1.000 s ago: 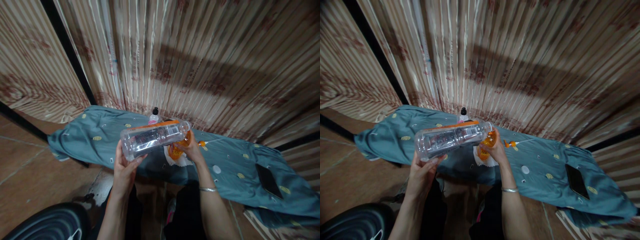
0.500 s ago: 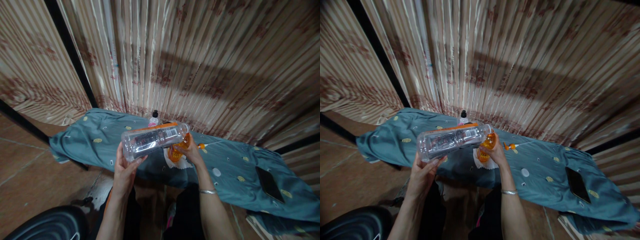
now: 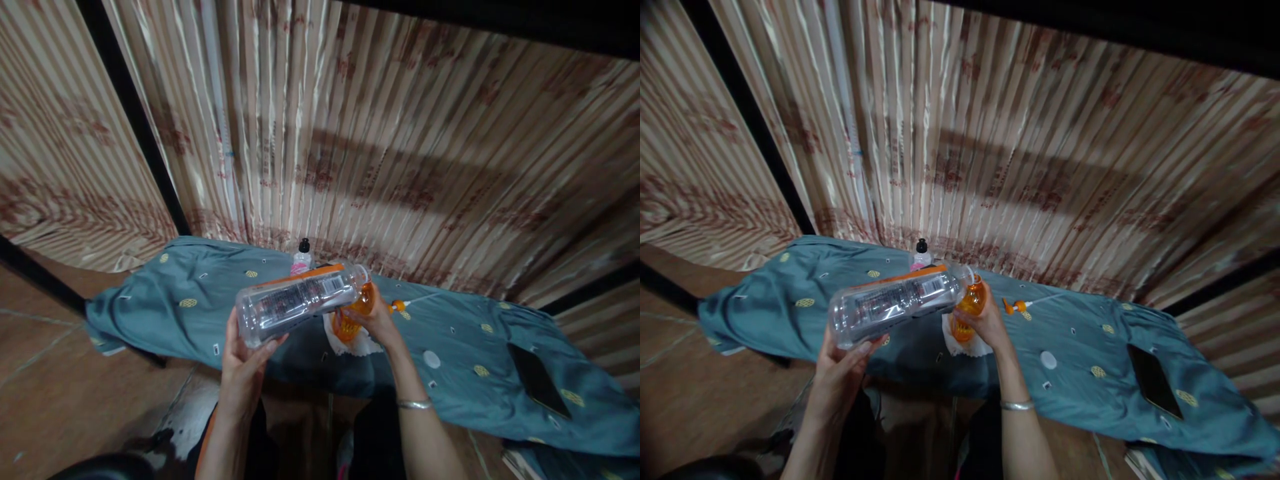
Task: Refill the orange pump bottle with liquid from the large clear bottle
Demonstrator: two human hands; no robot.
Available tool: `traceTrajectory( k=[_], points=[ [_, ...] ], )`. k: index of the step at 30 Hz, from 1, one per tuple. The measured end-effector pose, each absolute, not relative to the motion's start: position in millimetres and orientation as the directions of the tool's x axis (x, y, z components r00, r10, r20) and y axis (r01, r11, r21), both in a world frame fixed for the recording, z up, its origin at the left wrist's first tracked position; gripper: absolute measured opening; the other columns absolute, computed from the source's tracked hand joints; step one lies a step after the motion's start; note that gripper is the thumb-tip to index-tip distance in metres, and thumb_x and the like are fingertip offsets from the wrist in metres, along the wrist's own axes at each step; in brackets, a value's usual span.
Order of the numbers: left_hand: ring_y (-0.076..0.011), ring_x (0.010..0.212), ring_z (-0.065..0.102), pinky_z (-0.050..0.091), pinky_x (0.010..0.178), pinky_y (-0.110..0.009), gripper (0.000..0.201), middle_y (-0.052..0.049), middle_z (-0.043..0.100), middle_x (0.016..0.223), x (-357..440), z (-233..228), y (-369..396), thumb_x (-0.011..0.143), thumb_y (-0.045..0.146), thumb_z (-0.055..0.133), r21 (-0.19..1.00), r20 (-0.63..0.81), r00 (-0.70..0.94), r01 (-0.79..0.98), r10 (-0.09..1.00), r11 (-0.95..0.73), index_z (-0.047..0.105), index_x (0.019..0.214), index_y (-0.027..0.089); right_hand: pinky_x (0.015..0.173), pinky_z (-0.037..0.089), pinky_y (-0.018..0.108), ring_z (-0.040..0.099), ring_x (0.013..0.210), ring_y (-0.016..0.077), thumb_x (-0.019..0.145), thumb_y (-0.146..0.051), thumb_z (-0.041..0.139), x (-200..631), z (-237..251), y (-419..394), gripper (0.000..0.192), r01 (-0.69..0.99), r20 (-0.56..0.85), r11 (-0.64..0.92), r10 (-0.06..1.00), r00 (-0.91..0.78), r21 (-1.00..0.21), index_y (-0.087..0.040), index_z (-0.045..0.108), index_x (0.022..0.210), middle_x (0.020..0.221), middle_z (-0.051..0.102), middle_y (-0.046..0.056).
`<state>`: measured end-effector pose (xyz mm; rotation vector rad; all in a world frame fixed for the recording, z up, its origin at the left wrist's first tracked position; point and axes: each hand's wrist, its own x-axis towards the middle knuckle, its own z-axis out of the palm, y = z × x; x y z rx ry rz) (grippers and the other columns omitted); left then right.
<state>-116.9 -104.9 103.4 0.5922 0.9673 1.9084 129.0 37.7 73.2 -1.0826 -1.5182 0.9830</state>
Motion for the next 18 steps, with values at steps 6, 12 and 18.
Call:
traceTrajectory(
  k=[6,12,18],
  points=[
    [-0.0283,0.12,0.071,0.066,0.087,-0.034,0.088,-0.007,0.071,0.141,-118,102,-104,0.058,0.026,0.1,0.796,-0.036,-0.481,-0.544,0.876,-0.266,0.066,0.139,0.036,0.115,0.049,0.055,0.066,0.128,0.0346,0.058,-0.048,0.098,131,70,38,0.091,0.137,0.27,0.287,0.954,-0.13,-0.948,-0.029,0.055,0.136,0.137,0.069,0.012],
    [-0.029,0.118,0.071,0.066,0.086,-0.035,0.09,-0.008,0.071,0.139,-120,96,-101,0.056,0.028,0.1,0.799,-0.064,-0.484,-0.549,0.873,-0.246,0.065,0.138,0.034,0.117,0.046,0.057,0.064,0.13,0.0356,0.058,-0.052,0.099,133,71,38,0.1,0.189,0.247,0.268,0.961,-0.128,-0.945,-0.029,0.052,0.143,0.138,0.068,0.012],
    [-0.0321,0.119,0.071,0.067,0.084,-0.037,0.093,-0.009,0.068,0.142,-123,91,-99,0.052,0.029,0.102,0.8,-0.08,-0.468,-0.557,0.88,-0.223,0.064,0.137,0.033,0.117,0.046,0.057,0.064,0.13,0.0362,0.057,-0.053,0.098,134,73,36,0.103,0.198,0.223,0.244,0.967,-0.119,-0.95,-0.029,0.05,0.145,0.138,0.068,0.012]
  ],
)
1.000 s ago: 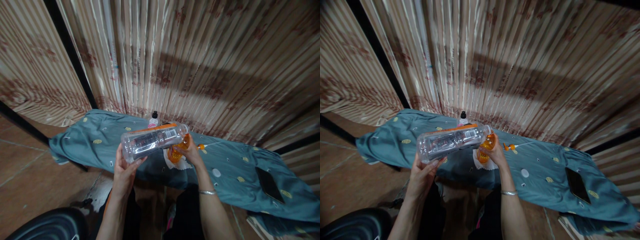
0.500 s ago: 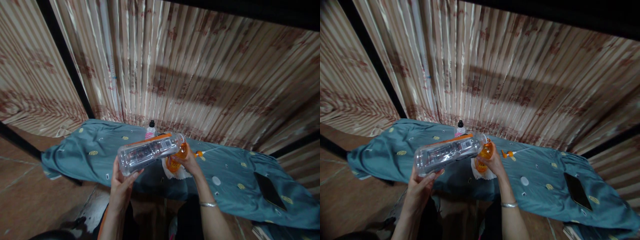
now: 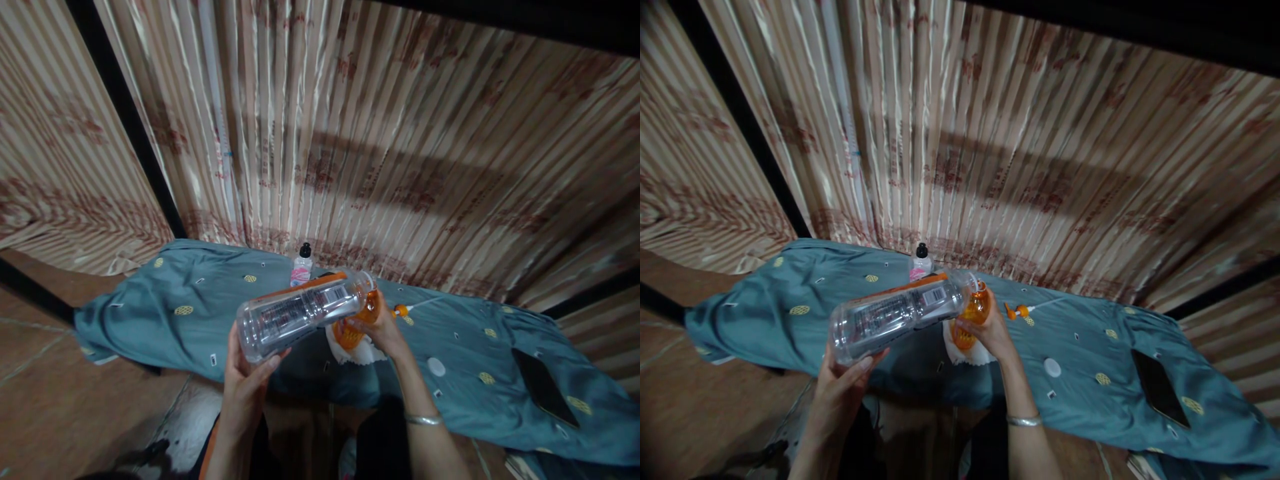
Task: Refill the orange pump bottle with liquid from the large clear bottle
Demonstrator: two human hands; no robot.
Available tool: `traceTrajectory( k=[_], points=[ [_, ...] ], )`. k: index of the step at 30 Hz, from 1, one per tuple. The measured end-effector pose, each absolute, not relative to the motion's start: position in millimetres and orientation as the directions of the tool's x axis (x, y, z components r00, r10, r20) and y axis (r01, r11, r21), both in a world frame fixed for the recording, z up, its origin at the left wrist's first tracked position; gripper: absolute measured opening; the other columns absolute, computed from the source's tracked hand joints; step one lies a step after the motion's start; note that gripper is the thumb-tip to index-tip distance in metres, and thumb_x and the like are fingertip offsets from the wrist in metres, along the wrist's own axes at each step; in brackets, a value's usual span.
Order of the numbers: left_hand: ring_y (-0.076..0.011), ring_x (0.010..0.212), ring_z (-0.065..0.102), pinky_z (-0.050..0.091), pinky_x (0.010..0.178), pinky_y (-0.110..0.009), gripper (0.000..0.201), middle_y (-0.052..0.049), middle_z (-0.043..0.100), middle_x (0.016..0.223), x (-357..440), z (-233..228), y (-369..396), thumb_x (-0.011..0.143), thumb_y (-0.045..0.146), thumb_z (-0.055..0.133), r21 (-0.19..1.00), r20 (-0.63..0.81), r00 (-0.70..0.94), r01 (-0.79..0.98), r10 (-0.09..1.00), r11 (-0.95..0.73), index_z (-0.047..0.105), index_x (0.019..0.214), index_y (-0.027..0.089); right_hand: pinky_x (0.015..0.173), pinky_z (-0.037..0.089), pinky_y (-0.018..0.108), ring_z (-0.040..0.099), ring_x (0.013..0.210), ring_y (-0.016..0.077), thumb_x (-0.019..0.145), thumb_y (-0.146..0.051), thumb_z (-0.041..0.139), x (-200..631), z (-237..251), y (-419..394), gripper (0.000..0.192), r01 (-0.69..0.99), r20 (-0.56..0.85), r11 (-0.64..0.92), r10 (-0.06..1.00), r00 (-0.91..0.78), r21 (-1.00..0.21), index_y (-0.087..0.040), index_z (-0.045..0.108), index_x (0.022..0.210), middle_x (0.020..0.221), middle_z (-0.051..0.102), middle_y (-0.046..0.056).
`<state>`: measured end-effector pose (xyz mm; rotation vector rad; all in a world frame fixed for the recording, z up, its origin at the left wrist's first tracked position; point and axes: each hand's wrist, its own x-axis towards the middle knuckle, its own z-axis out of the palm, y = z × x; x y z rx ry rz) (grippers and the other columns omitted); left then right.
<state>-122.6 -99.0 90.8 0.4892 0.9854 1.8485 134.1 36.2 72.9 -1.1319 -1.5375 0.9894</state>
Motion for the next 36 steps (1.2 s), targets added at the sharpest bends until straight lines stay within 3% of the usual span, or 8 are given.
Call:
traceTrajectory(
  k=[6,17,24,36],
  points=[
    [-0.0311,0.123,0.069,0.066,0.087,-0.037,0.087,-0.008,0.067,0.144,-118,99,-104,0.058,0.027,0.099,0.81,-0.068,-0.48,-0.538,0.874,-0.233,0.065,0.138,0.035,0.117,0.045,0.057,0.064,0.131,0.0366,0.057,-0.053,0.098,133,74,36,0.103,0.221,0.23,0.25,0.967,-0.11,-0.943,-0.028,0.051,0.145,0.138,0.068,0.013],
    [-0.0296,0.122,0.069,0.066,0.086,-0.032,0.089,-0.007,0.069,0.141,-113,108,-108,0.059,0.024,0.097,0.814,-0.076,-0.513,-0.528,0.855,-0.244,0.064,0.141,0.034,0.112,0.051,0.053,0.067,0.125,0.0339,0.059,-0.047,0.097,130,82,33,0.083,0.204,0.229,0.248,0.967,-0.114,-0.947,-0.027,0.057,0.128,0.132,0.072,0.012],
    [-0.0284,0.117,0.072,0.067,0.083,-0.032,0.092,-0.006,0.071,0.138,-115,101,-104,0.056,0.024,0.1,0.795,-0.056,-0.513,-0.542,0.857,-0.272,0.066,0.141,0.036,0.114,0.05,0.053,0.067,0.126,0.0345,0.056,-0.045,0.098,132,80,35,0.088,0.2,0.207,0.227,0.972,-0.112,-0.953,-0.027,0.053,0.129,0.134,0.071,0.012],
    [-0.0316,0.126,0.068,0.066,0.087,-0.032,0.094,-0.007,0.067,0.146,-119,101,-106,0.057,0.023,0.099,0.812,-0.042,-0.484,-0.527,0.874,-0.253,0.064,0.143,0.036,0.114,0.051,0.054,0.066,0.128,0.0351,0.057,-0.052,0.098,132,77,38,0.095,0.222,0.23,0.252,0.966,-0.118,-0.942,-0.028,0.053,0.137,0.135,0.071,0.011]
  ],
)
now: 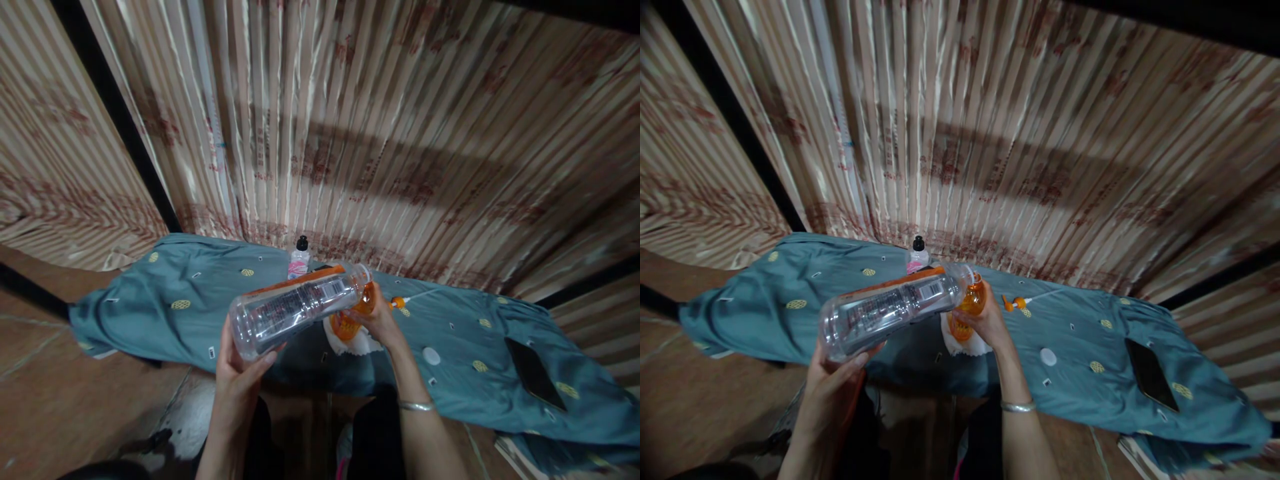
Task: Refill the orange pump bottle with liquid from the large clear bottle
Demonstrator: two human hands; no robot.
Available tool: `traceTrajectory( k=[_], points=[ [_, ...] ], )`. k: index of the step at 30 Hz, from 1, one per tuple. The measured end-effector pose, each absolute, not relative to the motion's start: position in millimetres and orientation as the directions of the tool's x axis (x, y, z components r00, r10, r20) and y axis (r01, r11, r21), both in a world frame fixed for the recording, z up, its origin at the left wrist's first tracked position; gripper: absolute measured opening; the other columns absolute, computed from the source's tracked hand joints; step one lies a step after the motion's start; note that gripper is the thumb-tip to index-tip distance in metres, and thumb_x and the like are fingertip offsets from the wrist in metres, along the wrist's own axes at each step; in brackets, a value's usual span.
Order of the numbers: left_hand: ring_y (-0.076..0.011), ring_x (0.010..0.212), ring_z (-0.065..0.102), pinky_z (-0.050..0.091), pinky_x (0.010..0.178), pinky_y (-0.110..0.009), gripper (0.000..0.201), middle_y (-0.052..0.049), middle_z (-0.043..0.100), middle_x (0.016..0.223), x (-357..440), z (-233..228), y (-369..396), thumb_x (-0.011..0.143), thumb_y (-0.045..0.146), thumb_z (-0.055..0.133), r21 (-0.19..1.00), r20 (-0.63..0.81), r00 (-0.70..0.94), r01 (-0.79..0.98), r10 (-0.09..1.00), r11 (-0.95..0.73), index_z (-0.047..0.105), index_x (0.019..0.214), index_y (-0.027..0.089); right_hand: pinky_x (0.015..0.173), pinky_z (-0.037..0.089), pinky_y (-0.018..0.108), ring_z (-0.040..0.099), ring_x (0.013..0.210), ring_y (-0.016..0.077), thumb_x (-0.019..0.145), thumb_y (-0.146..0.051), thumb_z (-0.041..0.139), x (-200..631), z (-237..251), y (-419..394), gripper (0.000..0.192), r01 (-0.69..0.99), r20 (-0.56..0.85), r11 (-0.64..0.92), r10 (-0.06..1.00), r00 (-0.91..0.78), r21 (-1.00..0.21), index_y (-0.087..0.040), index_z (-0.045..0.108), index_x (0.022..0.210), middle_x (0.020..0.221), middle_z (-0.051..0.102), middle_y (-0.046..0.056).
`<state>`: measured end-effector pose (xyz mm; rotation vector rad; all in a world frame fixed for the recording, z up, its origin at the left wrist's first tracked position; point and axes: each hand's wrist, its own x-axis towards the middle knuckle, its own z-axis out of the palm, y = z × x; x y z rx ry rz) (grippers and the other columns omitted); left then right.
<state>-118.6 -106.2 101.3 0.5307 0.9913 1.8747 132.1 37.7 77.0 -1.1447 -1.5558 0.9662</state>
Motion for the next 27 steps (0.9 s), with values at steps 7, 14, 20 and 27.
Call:
traceTrajectory(
  k=[7,14,20,27],
  points=[
    [-0.0265,0.119,0.071,0.066,0.089,-0.03,0.092,-0.006,0.069,0.142,-117.2,101.7,-108.8,0.059,0.022,0.099,0.811,-0.034,-0.47,-0.529,0.882,-0.251,0.064,0.143,0.034,0.109,0.054,0.052,0.068,0.123,0.0338,0.056,-0.053,0.097,130.9,77.7,37.2,0.093,0.211,0.24,0.258,0.965,-0.109,-0.943,-0.028,0.053,0.134,0.131,0.072,0.011],
    [-0.0327,0.124,0.07,0.067,0.09,-0.037,0.094,-0.009,0.068,0.145,-117.5,102.9,-108.0,0.06,0.024,0.099,0.822,-0.035,-0.462,-0.518,0.886,-0.237,0.061,0.145,0.033,0.112,0.052,0.052,0.067,0.125,0.0336,0.057,-0.05,0.098,132.0,78.8,37.4,0.093,0.222,0.248,0.269,0.961,-0.118,-0.937,-0.028,0.053,0.135,0.133,0.071,0.011],
    [-0.036,0.124,0.07,0.067,0.091,-0.043,0.09,-0.011,0.069,0.144,-116.6,106.4,-109.0,0.059,0.026,0.099,0.819,-0.029,-0.454,-0.521,0.89,-0.239,0.064,0.142,0.031,0.112,0.052,0.054,0.067,0.125,0.0346,0.059,-0.049,0.097,133.6,76.7,38.0,0.088,0.252,0.259,0.28,0.959,-0.116,-0.926,-0.029,0.056,0.134,0.132,0.071,0.01],
    [-0.0365,0.127,0.068,0.067,0.091,-0.041,0.093,-0.011,0.067,0.147,-117.5,106.2,-108.3,0.059,0.026,0.099,0.82,-0.022,-0.45,-0.519,0.893,-0.241,0.063,0.144,0.033,0.117,0.046,0.057,0.065,0.129,0.0355,0.058,-0.052,0.097,133.6,74.3,38.9,0.091,0.258,0.268,0.287,0.957,-0.106,-0.923,-0.026,0.055,0.135,0.137,0.069,0.012]
  ],
)
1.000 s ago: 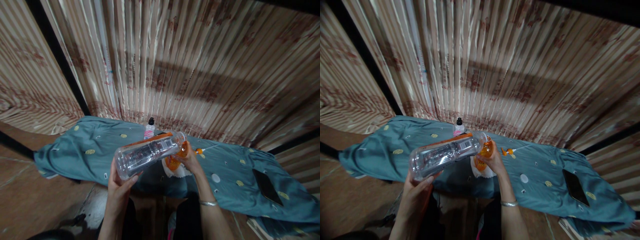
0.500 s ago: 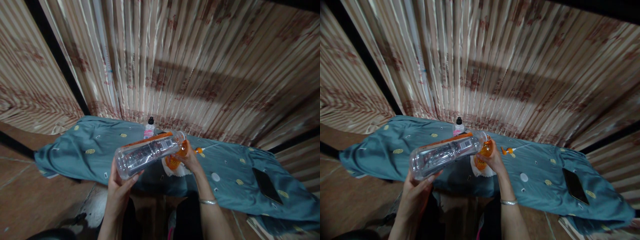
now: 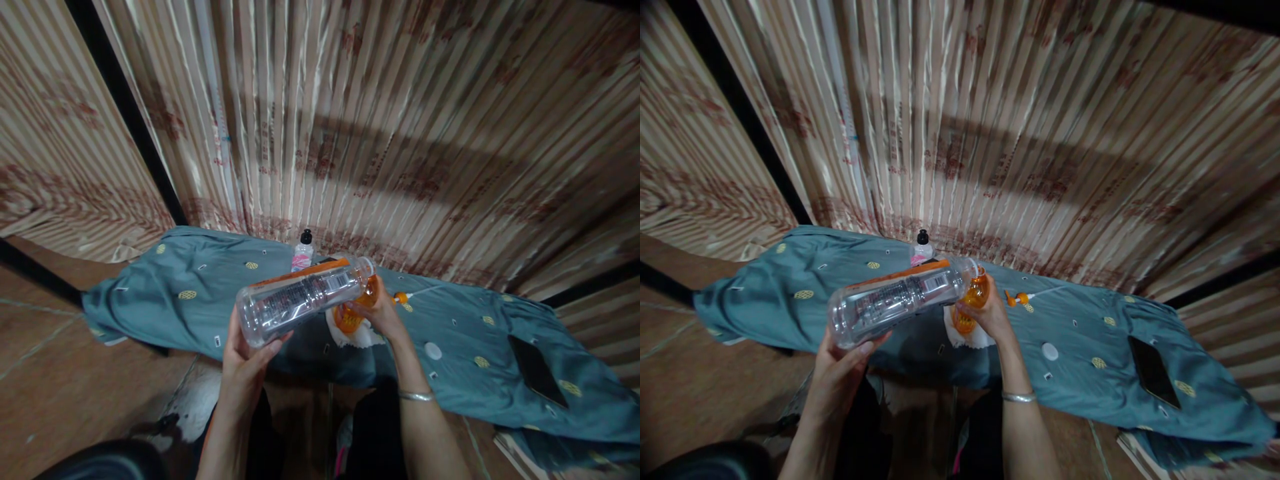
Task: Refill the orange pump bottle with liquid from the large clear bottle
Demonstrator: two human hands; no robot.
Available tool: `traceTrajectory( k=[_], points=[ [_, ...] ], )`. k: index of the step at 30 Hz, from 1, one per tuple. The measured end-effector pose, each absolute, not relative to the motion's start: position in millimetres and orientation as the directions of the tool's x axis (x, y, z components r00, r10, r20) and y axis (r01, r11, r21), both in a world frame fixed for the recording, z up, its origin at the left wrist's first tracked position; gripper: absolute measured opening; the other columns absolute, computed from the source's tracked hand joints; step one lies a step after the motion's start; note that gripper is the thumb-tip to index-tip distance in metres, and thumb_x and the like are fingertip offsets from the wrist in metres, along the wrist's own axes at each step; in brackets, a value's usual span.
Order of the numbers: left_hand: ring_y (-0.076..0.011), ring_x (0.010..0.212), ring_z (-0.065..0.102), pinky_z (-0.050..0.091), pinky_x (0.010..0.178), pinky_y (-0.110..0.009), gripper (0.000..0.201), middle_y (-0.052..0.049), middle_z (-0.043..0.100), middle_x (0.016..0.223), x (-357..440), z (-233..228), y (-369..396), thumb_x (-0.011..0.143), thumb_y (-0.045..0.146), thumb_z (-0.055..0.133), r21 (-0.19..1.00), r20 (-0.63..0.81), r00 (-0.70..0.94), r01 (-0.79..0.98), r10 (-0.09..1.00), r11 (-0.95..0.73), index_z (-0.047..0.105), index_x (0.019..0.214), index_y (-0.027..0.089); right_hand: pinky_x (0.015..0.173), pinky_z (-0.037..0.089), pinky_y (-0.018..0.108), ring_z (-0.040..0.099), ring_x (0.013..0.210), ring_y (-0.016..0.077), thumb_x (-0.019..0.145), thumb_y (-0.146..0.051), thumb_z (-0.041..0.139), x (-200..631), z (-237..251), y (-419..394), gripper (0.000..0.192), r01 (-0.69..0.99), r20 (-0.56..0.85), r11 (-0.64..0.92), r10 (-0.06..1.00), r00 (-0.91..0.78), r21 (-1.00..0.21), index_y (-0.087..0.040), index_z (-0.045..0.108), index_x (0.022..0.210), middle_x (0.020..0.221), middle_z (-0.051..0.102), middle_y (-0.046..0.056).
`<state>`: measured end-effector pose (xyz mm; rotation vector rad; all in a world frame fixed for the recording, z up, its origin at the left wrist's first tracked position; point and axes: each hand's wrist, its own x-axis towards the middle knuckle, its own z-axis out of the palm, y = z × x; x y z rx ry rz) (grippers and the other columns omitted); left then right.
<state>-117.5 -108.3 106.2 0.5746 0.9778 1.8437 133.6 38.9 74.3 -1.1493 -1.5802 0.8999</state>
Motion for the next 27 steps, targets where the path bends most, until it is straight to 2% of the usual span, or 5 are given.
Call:
traceTrajectory(
  k=[6,16,27],
  points=[
    [-0.0384,0.124,0.069,0.068,0.088,-0.048,0.097,-0.012,0.066,0.146,-119.1,103.9,-104.3,0.05,0.028,0.102,0.809,-0.039,-0.456,-0.537,0.889,-0.24,0.064,0.139,0.032,0.116,0.047,0.057,0.065,0.127,0.0352,0.057,-0.055,0.097,132.9,75.5,38.6,0.092,0.249,0.257,0.275,0.961,-0.102,-0.929,-0.028,0.055,0.134,0.133,0.07,0.011],
    [-0.0349,0.126,0.069,0.067,0.089,-0.042,0.093,-0.011,0.066,0.147,-119.7,105.4,-107.0,0.056,0.027,0.1,0.809,-0.011,-0.445,-0.53,0.896,-0.253,0.063,0.141,0.034,0.118,0.046,0.056,0.064,0.132,0.0356,0.06,-0.057,0.096,133.7,77.9,36.3,0.101,0.26,0.248,0.272,0.961,-0.12,-0.926,-0.028,0.051,0.146,0.14,0.068,0.012],
    [-0.0373,0.126,0.068,0.068,0.085,-0.041,0.099,-0.012,0.067,0.145,-123.1,105.7,-107.7,0.053,0.026,0.102,0.826,-0.002,-0.465,-0.499,0.886,-0.261,0.061,0.143,0.033,0.118,0.047,0.056,0.063,0.134,0.0364,0.059,-0.055,0.096,131.2,83.3,32.8,0.097,0.293,0.249,0.268,0.963,-0.1,-0.918,-0.029,0.053,0.141,0.142,0.068,0.012]
  ],
)
